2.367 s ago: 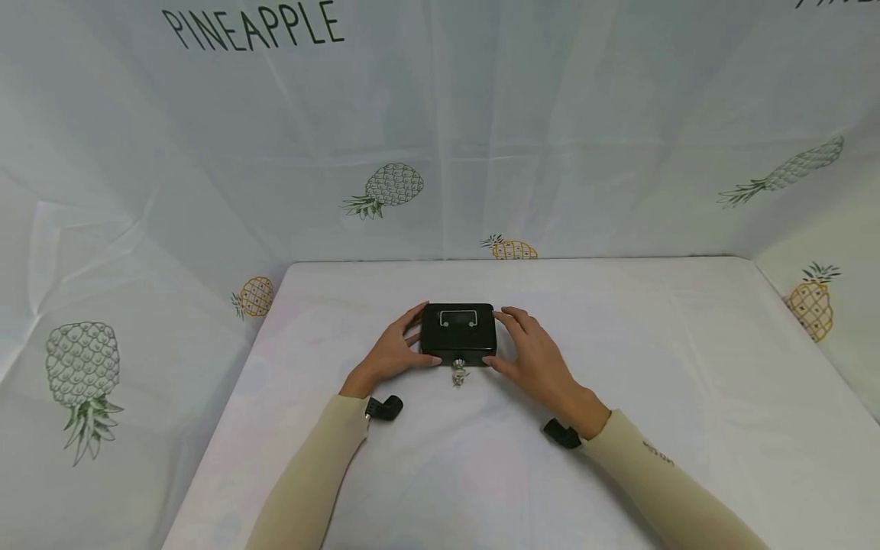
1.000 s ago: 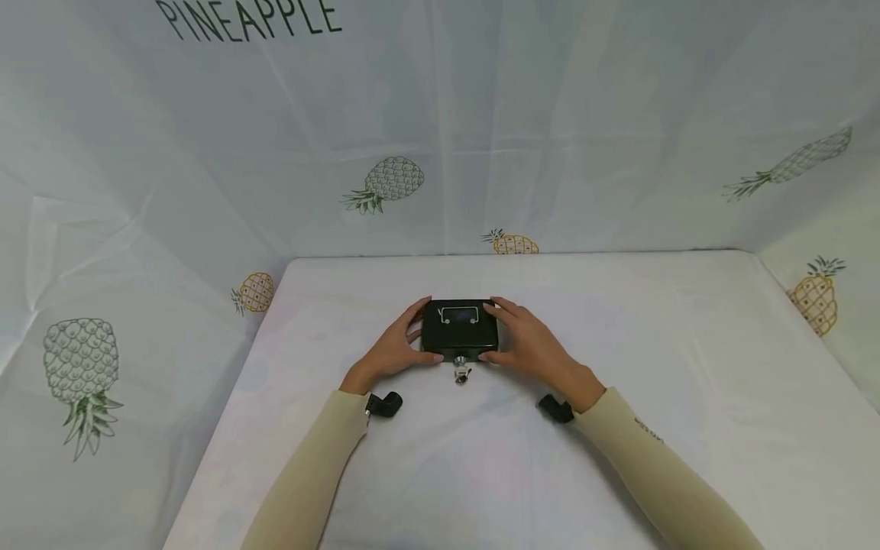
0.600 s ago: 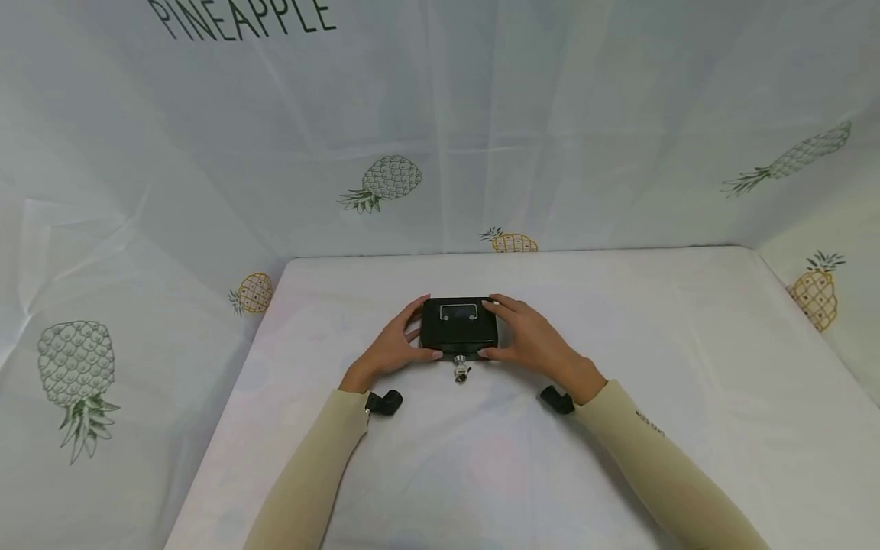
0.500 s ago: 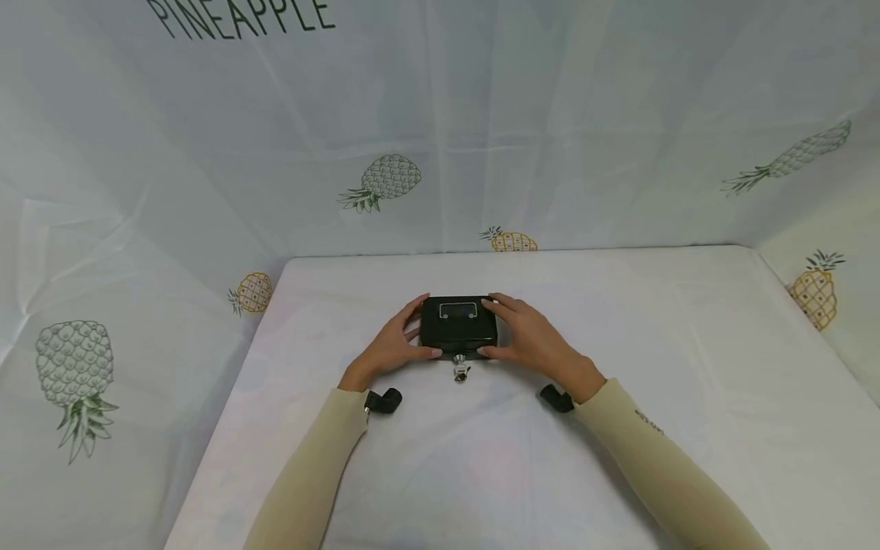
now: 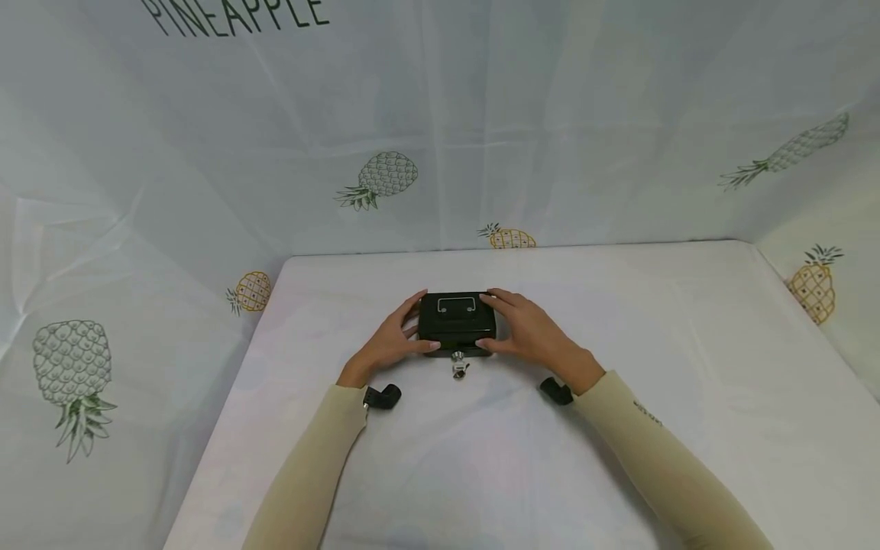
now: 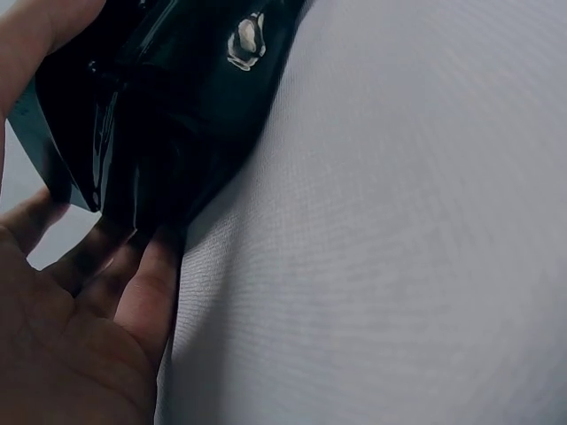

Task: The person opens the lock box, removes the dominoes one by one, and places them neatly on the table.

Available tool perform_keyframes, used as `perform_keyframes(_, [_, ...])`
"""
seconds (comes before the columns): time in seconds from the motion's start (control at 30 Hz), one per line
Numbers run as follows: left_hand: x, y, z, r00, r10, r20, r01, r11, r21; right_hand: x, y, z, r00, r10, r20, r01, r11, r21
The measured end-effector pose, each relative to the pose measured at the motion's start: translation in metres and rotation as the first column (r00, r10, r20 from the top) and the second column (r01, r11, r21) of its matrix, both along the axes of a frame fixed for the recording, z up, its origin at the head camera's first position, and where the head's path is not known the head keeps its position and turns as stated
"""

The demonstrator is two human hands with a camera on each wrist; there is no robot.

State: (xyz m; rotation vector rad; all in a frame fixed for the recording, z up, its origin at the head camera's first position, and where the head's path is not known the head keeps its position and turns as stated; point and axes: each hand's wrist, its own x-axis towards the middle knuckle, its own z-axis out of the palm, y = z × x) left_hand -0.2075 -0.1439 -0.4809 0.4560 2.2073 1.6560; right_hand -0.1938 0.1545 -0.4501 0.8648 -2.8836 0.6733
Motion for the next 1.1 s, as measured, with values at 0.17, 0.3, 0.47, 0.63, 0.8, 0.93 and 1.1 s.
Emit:
perform_keyframes(0.17, [-0.001, -0.001, 0.001, 1.0, -0.003, -0.019, 0.002, 1.0, -0.024, -0.002, 0.0, 0.003, 1.0, 0.0, 0.009, 0.0, 1.0, -0.003])
perform_keyframes(0.3, [0.0, -0.001, -0.001, 0.999, -0.004, -0.048, 0.004, 1.0, -0.003, -0.002, 0.0, 0.004, 1.0, -0.001, 0.017, 0.001, 1.0, -0.002])
perform_keyframes(0.47, [0.001, -0.002, 0.0, 0.996, -0.008, -0.088, 0.009, 1.0, 0.009, -0.002, 0.0, 0.004, 1.0, -0.001, 0.028, 0.002, 1.0, -0.009])
perform_keyframes(0.63, [0.003, -0.001, 0.003, 0.995, -0.004, -0.097, 0.003, 1.0, -0.003, -0.002, 0.001, 0.004, 0.999, -0.005, 0.054, 0.006, 1.0, -0.023])
perform_keyframes(0.8, [0.002, 0.001, 0.005, 0.997, 0.02, -0.078, -0.021, 1.0, -0.016, -0.005, 0.001, 0.003, 0.995, -0.007, 0.103, 0.012, 0.999, -0.053])
perform_keyframes(0.93, [0.001, 0.002, 0.006, 0.996, 0.036, -0.076, -0.037, 0.999, -0.02, -0.008, 0.001, 0.001, 0.99, -0.004, 0.14, 0.018, 0.995, -0.103])
perform_keyframes(1.1, [0.001, 0.003, 0.007, 0.995, 0.056, -0.078, -0.056, 0.998, -0.009, -0.012, 0.002, 0.0, 0.985, 0.005, 0.175, 0.028, 0.981, -0.191])
